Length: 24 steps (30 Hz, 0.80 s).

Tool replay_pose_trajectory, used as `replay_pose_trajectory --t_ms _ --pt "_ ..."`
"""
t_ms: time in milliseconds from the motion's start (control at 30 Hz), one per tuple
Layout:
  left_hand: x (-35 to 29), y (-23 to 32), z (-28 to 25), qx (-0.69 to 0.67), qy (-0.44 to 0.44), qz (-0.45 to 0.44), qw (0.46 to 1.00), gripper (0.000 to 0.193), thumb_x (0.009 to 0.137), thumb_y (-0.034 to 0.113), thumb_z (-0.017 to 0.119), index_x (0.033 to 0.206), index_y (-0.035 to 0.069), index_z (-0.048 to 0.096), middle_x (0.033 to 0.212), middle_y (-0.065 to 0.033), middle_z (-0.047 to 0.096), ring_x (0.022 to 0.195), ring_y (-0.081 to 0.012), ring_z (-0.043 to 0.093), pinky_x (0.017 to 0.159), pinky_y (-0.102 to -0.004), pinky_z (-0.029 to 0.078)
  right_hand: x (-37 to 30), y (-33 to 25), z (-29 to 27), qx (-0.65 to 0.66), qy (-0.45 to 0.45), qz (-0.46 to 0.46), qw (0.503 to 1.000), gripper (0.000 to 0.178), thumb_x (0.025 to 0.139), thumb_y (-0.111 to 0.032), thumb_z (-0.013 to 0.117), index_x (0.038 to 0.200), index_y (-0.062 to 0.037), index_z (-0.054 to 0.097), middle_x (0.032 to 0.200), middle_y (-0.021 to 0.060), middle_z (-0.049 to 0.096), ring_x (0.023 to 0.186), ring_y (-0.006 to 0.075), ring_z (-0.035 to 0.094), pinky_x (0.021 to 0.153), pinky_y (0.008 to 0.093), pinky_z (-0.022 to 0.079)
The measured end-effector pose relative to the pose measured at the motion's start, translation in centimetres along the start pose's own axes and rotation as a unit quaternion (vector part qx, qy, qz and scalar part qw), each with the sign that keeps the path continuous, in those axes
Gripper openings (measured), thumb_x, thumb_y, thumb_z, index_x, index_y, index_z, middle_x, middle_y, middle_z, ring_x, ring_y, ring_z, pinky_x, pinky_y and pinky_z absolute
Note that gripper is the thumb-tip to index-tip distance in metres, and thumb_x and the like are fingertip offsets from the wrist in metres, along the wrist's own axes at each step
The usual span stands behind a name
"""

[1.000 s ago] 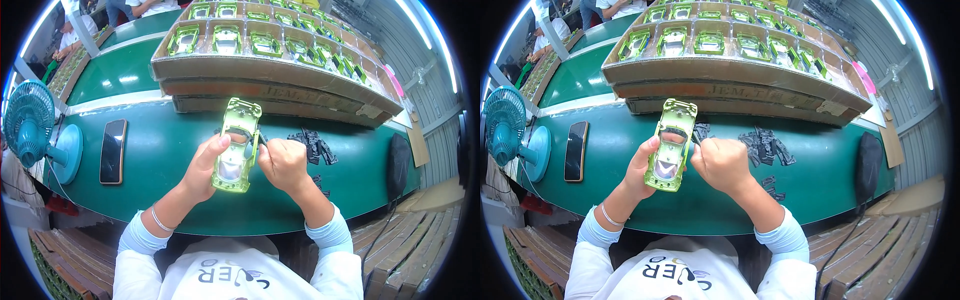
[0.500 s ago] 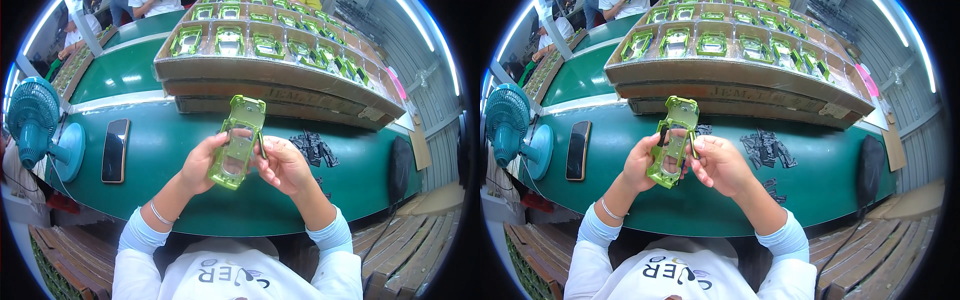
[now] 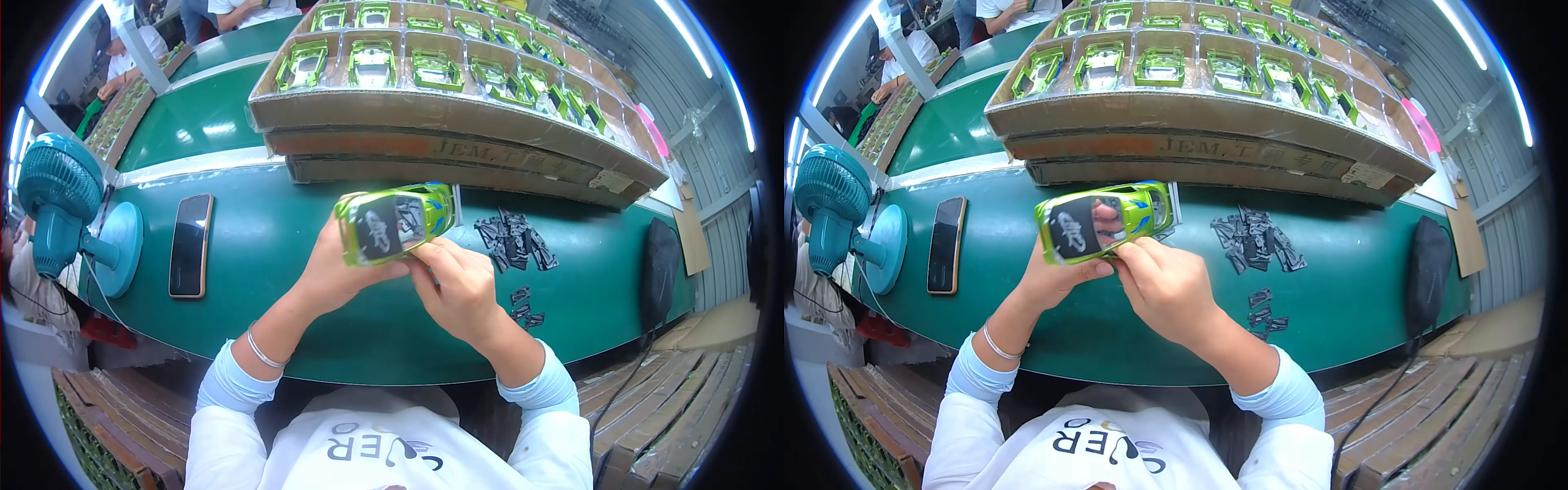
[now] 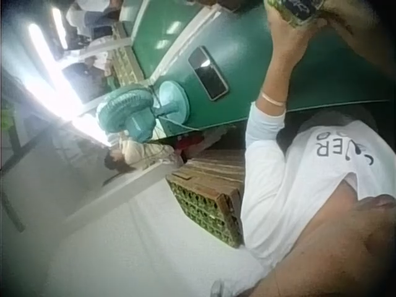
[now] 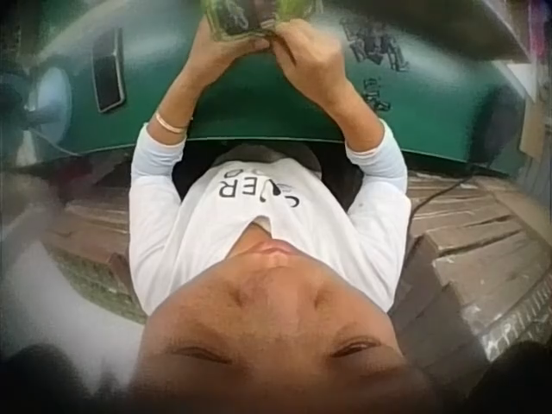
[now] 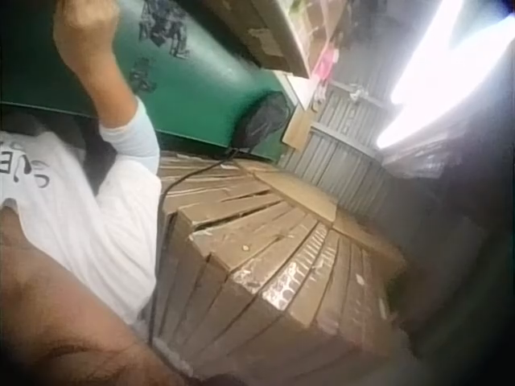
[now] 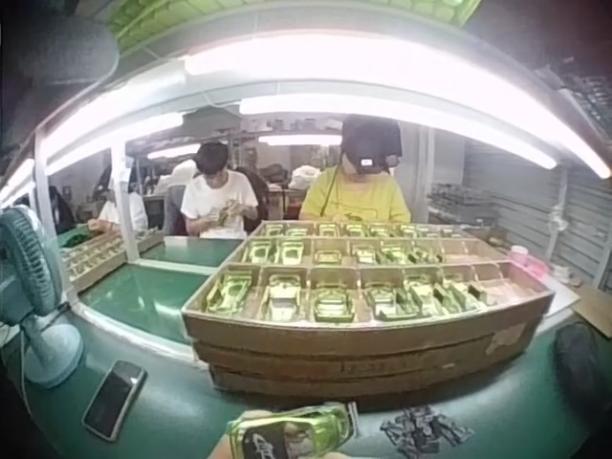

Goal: The person assembles toy car bodies by picking up car shells and attaching plastic components onto each shell by hand, placing an assembled car shell into a tray.

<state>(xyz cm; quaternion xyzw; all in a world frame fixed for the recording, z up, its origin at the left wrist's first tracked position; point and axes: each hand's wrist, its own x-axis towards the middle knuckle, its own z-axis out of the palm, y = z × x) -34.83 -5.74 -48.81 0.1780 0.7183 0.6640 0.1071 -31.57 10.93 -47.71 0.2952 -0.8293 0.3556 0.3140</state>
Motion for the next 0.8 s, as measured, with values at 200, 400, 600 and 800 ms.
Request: replay_pose_trajectory --t_ms 200,400,600,800 --pt "-0.4 0.9 0.8 -0.112 -0.005 0.07 0.991 0.029 0.068 0.003 0.071 0.093 0.003 0.058 0.093 -0.0058 0.06 0.084 -0.0124 0.056 0.073 -0.0254 0.048 0.0 0.1 -0.1 0.006 0.006 -0.042 0.999 0.019 0.066 0.001 0.063 0.084 0.0001 0.056 0.071 0.0093 0.056 0.058 0.0227 0.057 0.046 0.0306 0.044" --pt "-0.5 0.0 0.1 -0.231 -0.032 0.076 0.97 0.027 0.072 0.0 0.066 0.098 0.0 0.058 0.094 -0.0061 0.06 0.086 -0.0126 0.056 0.076 -0.0262 0.047 -0.1 0.0 0.1 0.037 0.005 -0.008 0.999 0.021 0.066 0.002 0.064 0.086 0.0001 0.057 0.074 0.0101 0.058 0.06 0.0239 0.058 0.049 0.0287 0.046" --pt "-0.8 0.5 0.1 -0.202 -0.003 0.059 0.978 0.026 0.073 0.003 0.066 0.098 -0.001 0.059 0.094 -0.0063 0.061 0.085 -0.012 0.056 0.075 -0.026 0.047 -0.1 -0.3 0.3 0.191 0.017 0.095 0.977 0.019 0.073 0.001 0.062 0.092 -0.0003 0.058 0.08 0.0115 0.059 0.066 0.0206 0.059 0.057 0.026 0.048" --pt "-0.8 0.3 0.2 -0.124 0.006 0.08 0.989 0.024 0.075 0.004 0.065 0.098 0.0 0.06 0.093 -0.0057 0.061 0.083 -0.0102 0.056 0.073 -0.025 0.046 -0.4 0.4 0.2 0.221 -0.01 0.133 0.966 0.019 0.075 0.0 0.061 0.094 -0.0018 0.059 0.098 0.0125 0.058 0.077 0.0204 0.059 0.06 0.0242 0.048"
